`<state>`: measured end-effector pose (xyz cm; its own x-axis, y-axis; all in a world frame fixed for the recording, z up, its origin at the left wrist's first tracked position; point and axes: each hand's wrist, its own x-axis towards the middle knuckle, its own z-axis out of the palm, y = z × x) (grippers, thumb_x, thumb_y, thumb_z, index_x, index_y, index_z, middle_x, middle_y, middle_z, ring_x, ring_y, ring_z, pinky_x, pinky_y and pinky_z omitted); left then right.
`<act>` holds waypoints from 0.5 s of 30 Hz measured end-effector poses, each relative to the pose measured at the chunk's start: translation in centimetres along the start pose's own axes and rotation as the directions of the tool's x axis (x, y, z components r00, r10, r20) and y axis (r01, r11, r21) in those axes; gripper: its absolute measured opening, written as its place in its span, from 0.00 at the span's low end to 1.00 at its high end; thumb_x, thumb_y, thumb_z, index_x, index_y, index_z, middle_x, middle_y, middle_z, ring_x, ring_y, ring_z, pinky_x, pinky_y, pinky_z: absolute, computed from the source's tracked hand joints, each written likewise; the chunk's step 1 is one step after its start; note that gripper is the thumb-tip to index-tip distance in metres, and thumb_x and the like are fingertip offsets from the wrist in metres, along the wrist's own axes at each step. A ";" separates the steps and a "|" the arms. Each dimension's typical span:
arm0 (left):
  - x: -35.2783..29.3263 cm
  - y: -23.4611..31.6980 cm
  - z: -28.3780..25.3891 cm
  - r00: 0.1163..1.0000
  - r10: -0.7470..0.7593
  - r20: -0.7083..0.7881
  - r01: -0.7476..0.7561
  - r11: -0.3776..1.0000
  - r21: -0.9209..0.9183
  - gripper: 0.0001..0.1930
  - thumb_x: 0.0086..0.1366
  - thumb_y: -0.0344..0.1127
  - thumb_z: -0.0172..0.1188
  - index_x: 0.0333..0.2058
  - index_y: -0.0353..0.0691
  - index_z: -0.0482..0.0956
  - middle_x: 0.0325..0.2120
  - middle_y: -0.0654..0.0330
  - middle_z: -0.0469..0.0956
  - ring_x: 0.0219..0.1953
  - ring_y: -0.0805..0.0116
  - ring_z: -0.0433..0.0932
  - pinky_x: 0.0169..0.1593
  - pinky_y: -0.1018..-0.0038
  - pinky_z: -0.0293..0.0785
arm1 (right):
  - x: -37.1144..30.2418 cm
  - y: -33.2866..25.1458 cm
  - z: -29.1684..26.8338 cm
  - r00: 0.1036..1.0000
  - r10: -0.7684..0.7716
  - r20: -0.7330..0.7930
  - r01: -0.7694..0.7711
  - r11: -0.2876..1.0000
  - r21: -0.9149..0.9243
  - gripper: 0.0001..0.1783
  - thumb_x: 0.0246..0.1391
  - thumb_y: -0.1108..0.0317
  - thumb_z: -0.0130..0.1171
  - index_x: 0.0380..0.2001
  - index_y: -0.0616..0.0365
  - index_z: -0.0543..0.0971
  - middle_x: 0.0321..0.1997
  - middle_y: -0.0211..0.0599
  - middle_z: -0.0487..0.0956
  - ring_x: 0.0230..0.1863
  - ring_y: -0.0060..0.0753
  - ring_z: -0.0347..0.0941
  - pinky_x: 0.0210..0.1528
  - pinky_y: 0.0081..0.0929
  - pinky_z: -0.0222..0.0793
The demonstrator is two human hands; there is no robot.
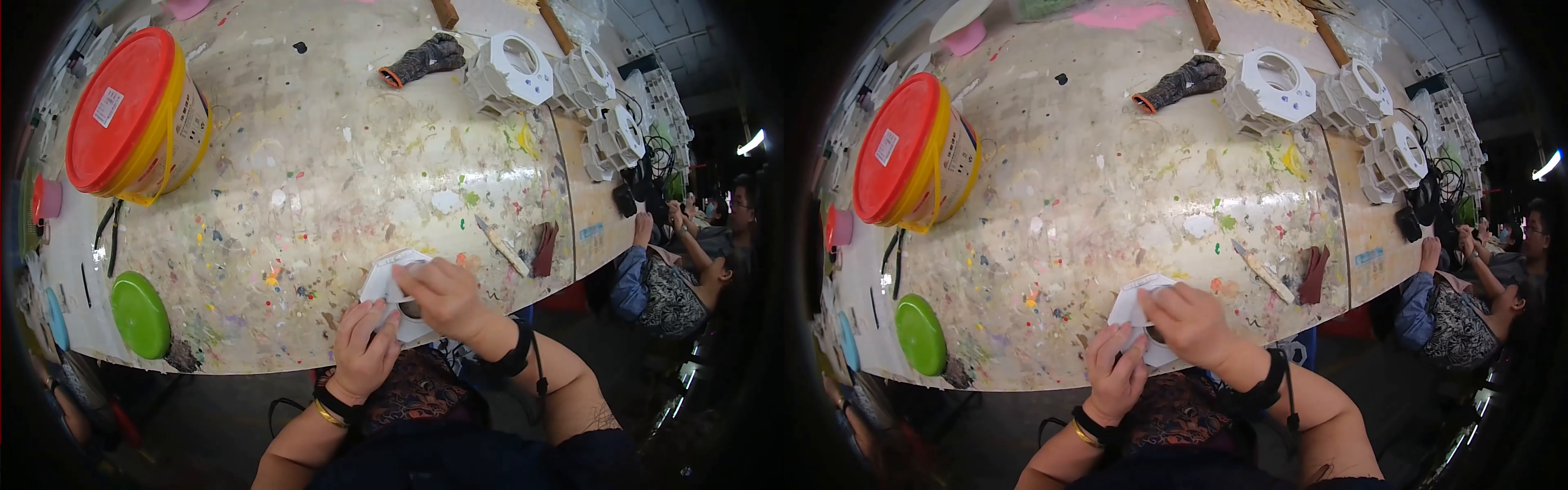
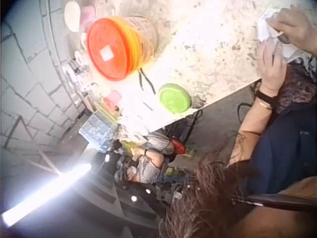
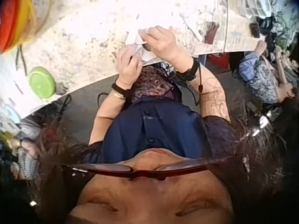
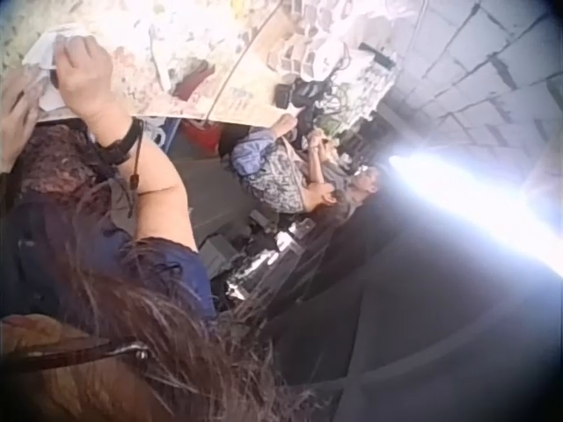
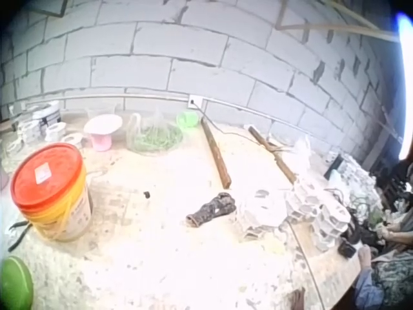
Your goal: Cleaning and trimming excess material from molded plastic parts at a manufacturing workbench.
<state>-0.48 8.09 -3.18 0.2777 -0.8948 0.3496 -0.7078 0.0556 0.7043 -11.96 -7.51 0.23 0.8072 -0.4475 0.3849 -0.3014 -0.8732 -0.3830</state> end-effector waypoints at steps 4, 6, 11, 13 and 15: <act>-0.7 -0.5 0.3 1.000 -0.005 0.004 0.005 1.000 -0.007 0.18 0.49 0.26 0.66 0.42 0.40 0.84 0.48 0.55 0.77 0.55 0.53 0.72 0.61 0.54 0.71 | 1.3 -1.8 1.3 0.996 -0.089 0.029 0.087 0.994 0.066 0.23 0.36 0.73 0.60 0.42 0.59 0.84 0.28 0.28 0.74 0.26 0.31 0.71 0.27 0.27 0.69; -0.3 -0.4 0.0 1.000 0.006 -0.005 -0.006 1.000 0.010 0.18 0.49 0.26 0.66 0.42 0.40 0.85 0.50 0.55 0.77 0.55 0.54 0.72 0.60 0.54 0.71 | 0.8 0.0 -0.2 0.998 -0.049 0.034 0.048 0.999 0.025 0.22 0.36 0.73 0.61 0.41 0.58 0.84 0.28 0.28 0.75 0.26 0.30 0.72 0.27 0.27 0.70; 0.1 -0.1 -0.1 1.000 0.001 -0.017 -0.001 1.000 -0.030 0.20 0.47 0.23 0.64 0.42 0.40 0.84 0.50 0.55 0.77 0.56 0.49 0.72 0.59 0.55 0.70 | -1.0 1.7 -1.0 0.997 0.069 -0.020 -0.069 0.998 0.001 0.22 0.38 0.71 0.61 0.42 0.55 0.84 0.30 0.27 0.75 0.27 0.31 0.72 0.27 0.29 0.69; 0.1 -0.1 0.1 1.000 0.010 -0.008 -0.010 0.999 -0.035 0.20 0.47 0.22 0.64 0.42 0.40 0.84 0.50 0.54 0.77 0.55 0.49 0.73 0.58 0.56 0.71 | -1.1 1.3 -1.0 0.998 0.063 -0.014 -0.063 0.998 0.006 0.21 0.37 0.71 0.61 0.41 0.55 0.84 0.30 0.26 0.75 0.27 0.31 0.72 0.27 0.29 0.69; 0.0 -0.1 0.0 1.000 0.007 -0.008 -0.008 1.000 -0.025 0.20 0.46 0.22 0.64 0.42 0.40 0.84 0.50 0.54 0.77 0.55 0.49 0.73 0.58 0.57 0.71 | -0.7 0.5 -1.0 0.998 0.065 -0.008 -0.065 0.998 0.009 0.21 0.37 0.71 0.62 0.40 0.54 0.84 0.30 0.25 0.75 0.27 0.31 0.72 0.26 0.28 0.69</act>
<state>-0.42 8.08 -3.21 0.2774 -0.8909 0.3597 -0.6933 0.0736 0.7169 -13.23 -7.83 0.61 0.7820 -0.5045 0.3660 -0.3481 -0.8406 -0.4150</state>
